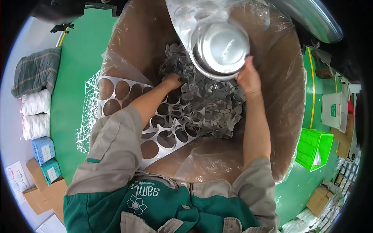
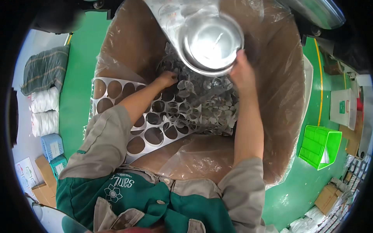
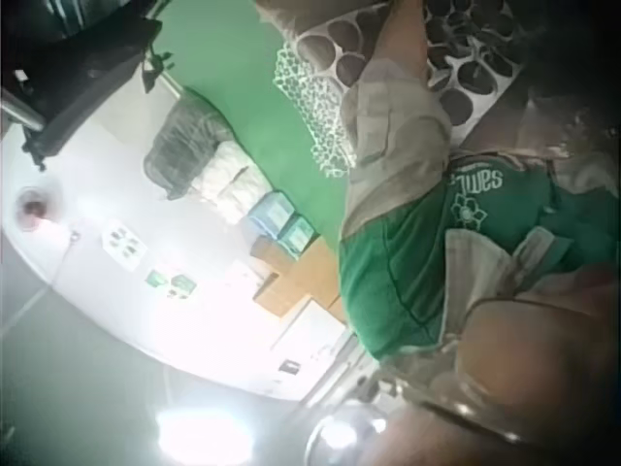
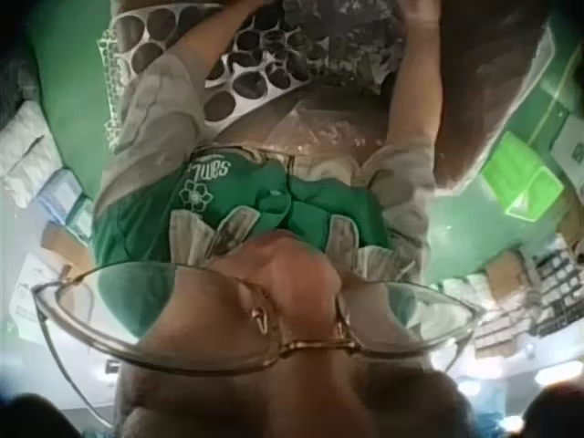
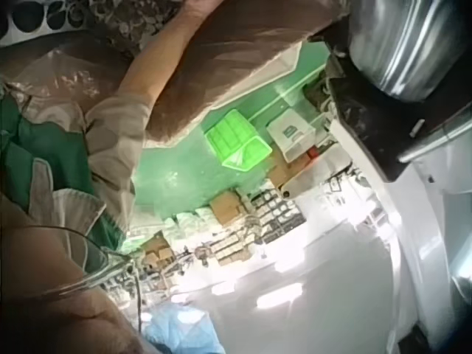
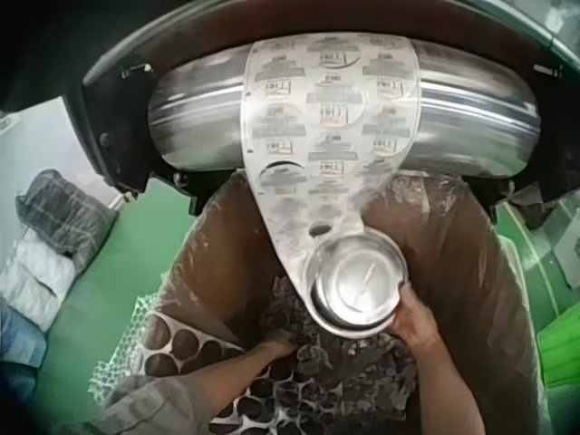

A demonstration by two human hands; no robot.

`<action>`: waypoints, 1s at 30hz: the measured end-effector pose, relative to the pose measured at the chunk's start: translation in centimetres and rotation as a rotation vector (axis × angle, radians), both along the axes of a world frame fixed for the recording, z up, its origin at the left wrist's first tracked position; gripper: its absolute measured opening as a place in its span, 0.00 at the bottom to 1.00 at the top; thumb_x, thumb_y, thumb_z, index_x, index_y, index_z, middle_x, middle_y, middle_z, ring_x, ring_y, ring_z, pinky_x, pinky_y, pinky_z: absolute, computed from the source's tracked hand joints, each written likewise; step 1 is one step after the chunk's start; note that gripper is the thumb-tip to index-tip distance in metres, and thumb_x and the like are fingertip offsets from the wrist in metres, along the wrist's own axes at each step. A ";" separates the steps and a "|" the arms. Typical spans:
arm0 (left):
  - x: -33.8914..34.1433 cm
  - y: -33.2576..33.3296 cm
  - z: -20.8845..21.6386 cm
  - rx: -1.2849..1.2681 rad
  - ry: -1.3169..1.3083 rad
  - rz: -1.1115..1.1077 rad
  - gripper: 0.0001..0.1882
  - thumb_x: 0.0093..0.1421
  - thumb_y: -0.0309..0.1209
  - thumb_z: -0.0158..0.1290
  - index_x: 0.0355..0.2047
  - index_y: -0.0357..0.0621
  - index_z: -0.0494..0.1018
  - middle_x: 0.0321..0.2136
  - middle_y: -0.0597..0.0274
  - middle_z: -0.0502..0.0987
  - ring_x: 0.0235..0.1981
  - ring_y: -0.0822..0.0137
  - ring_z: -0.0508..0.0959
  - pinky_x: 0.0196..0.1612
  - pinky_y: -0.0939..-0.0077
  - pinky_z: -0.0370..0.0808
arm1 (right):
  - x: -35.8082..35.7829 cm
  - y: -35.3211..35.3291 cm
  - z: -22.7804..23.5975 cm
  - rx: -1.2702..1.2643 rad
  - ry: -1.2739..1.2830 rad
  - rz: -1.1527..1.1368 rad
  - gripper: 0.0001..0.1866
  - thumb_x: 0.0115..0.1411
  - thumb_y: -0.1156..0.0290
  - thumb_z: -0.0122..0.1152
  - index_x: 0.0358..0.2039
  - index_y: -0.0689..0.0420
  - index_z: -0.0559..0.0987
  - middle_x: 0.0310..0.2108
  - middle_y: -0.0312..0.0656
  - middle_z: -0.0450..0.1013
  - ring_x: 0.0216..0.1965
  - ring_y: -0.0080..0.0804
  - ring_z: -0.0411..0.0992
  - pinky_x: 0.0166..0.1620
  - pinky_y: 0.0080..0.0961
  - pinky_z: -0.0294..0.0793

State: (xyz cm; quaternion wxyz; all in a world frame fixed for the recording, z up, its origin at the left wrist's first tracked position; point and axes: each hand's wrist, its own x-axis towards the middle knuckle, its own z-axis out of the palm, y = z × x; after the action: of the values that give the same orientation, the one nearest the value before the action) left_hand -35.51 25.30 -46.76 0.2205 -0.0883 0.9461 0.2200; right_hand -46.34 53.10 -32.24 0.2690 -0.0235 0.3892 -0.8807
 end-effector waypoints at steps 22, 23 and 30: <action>9.9 -3.2 32.9 0.266 0.295 0.067 0.17 0.56 0.27 0.49 0.45 0.40 0.60 0.25 0.64 0.74 0.25 0.76 0.71 0.30 0.82 0.67 | 1.2 3.4 17.6 -0.168 0.518 0.098 0.22 0.59 0.63 0.51 0.51 0.61 0.65 0.48 0.43 0.68 0.49 0.29 0.67 0.50 0.28 0.68; 10.0 -3.4 32.2 0.339 0.356 0.150 0.17 0.55 0.27 0.48 0.45 0.40 0.59 0.24 0.64 0.74 0.25 0.76 0.70 0.30 0.81 0.67 | 0.8 2.5 16.3 -0.328 0.446 0.038 0.24 0.59 0.61 0.52 0.51 0.61 0.65 0.48 0.44 0.67 0.49 0.31 0.66 0.51 0.30 0.67; 11.8 -2.3 32.2 0.474 0.397 0.213 0.18 0.55 0.23 0.46 0.45 0.38 0.55 0.25 0.57 0.76 0.24 0.76 0.71 0.30 0.81 0.67 | 3.8 -5.1 5.0 -0.072 0.057 0.298 0.23 0.59 0.56 0.50 0.51 0.54 0.65 0.47 0.39 0.68 0.49 0.33 0.66 0.52 0.30 0.64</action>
State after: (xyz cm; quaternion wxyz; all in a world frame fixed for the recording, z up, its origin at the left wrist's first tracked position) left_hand -23.75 22.97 -14.60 0.0221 -0.0884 0.8785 0.4689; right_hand -42.50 48.02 -27.24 0.3846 -0.1154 0.3572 -0.8433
